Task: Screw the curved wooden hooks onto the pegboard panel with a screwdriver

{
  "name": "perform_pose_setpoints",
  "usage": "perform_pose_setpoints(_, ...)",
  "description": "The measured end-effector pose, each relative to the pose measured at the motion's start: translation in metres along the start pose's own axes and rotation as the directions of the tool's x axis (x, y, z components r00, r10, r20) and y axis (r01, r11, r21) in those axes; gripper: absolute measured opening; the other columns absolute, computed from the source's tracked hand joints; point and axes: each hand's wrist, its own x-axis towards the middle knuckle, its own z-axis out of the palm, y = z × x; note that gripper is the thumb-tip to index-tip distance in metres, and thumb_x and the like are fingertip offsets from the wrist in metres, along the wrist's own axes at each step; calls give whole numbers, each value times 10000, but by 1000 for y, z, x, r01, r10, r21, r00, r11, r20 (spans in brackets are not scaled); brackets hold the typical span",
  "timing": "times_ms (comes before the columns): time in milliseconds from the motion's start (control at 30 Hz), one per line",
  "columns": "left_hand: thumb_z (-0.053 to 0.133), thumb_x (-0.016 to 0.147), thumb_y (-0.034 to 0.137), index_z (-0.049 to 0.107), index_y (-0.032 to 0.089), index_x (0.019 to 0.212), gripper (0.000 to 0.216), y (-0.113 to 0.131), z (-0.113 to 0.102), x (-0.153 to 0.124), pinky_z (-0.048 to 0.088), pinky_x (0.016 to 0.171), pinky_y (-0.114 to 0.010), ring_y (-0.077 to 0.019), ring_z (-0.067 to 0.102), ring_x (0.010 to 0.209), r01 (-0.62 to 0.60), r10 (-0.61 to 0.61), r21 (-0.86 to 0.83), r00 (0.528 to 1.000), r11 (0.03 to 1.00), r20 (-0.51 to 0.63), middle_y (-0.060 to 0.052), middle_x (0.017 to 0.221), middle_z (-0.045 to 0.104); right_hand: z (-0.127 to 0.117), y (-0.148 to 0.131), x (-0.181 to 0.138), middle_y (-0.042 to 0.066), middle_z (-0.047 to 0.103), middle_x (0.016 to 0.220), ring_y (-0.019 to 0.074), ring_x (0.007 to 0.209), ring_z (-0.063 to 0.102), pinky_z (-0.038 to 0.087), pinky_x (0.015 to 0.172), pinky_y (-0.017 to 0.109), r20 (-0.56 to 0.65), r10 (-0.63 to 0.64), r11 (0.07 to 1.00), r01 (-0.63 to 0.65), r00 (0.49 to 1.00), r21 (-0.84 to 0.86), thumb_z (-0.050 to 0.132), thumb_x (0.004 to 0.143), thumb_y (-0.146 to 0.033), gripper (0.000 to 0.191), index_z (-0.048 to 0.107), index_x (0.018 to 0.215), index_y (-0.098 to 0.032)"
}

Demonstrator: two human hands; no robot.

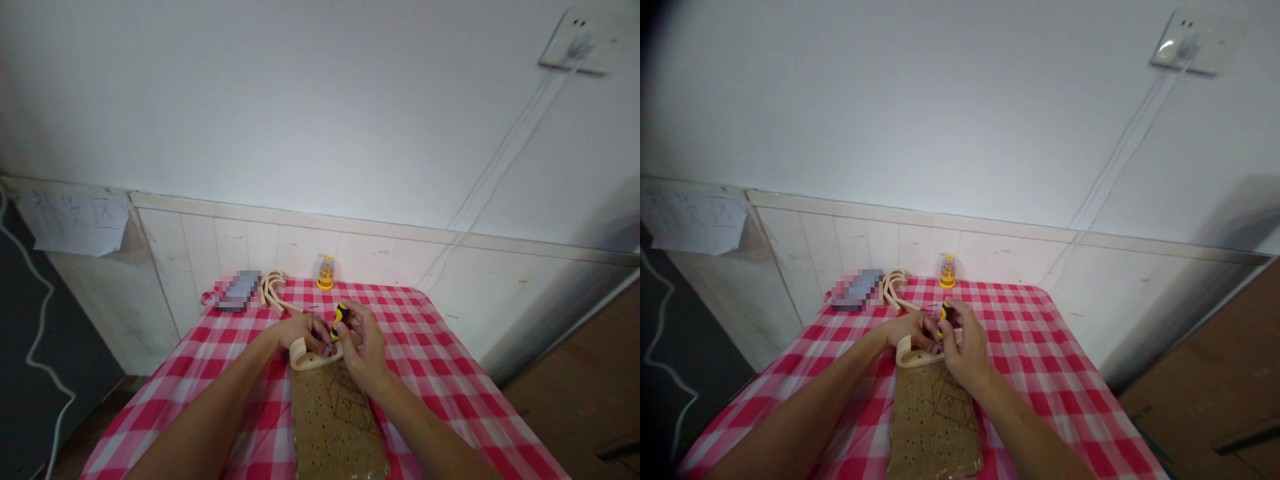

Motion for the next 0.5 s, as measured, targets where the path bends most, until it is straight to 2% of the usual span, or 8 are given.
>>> perform_pose_setpoints(200, 933, 538, 517, 817, 146, 861, 505, -3, -1, 1, 432, 662, -242, -126, 563, 685, 20, -20, 1, 1000, 1000, 4, -16, 774, 711, -1, -2, 0, 101, 718, 1120, 216, 952, 738, 629, 820, 357, -13, -17, 999, 17, 1000, -45, 578, 964, -205, 345, 554, 1307, -242)
perform_pose_setpoints(500, 929, 527, 536, 825, 163, 823, 487, -2, -1, 0, 470, 743, -278, -152, 593, 714, 3, -3, -2, 1000, 1000, 2, -24, 769, 733, 0, -3, 3, 90, 726, 1111, 214, 920, 742, 630, 787, 350, -10, -35, 997, 35, 999, -64, 591, 946, -181, 365, 563, 1302, -260)
